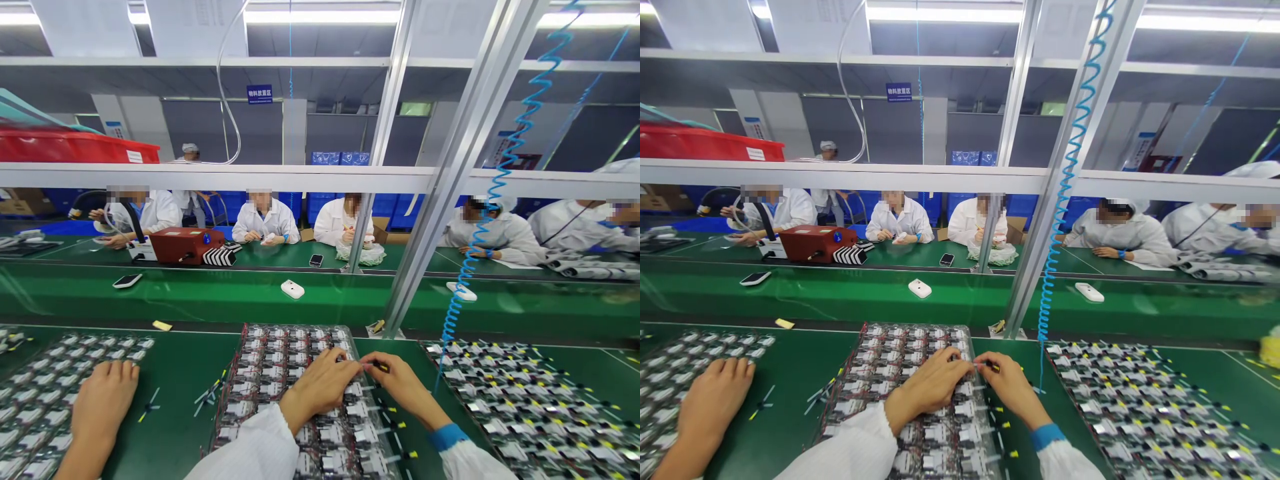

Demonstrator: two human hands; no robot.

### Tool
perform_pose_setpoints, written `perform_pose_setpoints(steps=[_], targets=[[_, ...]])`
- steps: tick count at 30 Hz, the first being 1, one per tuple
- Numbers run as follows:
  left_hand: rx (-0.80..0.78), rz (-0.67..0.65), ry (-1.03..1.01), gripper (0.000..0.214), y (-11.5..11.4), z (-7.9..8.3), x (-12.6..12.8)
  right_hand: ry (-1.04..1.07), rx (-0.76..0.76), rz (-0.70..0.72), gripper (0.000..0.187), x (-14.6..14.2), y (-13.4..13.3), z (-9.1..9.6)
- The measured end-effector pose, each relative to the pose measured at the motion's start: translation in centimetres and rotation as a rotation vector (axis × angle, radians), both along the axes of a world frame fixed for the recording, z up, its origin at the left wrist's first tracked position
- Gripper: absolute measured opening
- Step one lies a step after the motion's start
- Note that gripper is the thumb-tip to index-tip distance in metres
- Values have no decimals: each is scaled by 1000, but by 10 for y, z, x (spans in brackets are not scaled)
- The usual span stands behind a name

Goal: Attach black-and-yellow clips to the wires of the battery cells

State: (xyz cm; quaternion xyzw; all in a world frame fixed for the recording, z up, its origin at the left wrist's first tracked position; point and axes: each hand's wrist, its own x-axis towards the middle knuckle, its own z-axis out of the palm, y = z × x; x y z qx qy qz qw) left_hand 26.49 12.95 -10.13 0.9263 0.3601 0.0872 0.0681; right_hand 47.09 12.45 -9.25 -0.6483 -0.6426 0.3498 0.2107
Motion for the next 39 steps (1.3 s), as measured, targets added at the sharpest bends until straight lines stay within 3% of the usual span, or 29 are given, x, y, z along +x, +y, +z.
perform_pose_setpoints(steps=[7,14,22,30,39], targets=[[68,-8,-21,36,-2,3,4,5,-11,-36,36,-2,-1,2],[-131,36,-129,34,-6,15,2,84,28,25,37,-4,-2,0],[-347,153,-375,56,-4,4,-3,126,39,67,41,-11,0,-9],[-360,176,-404,59,-1,3,-3,113,13,47,41,-9,2,-12],[-399,167,-412,49,-2,6,-2,77,15,38,37,-15,2,-9]])
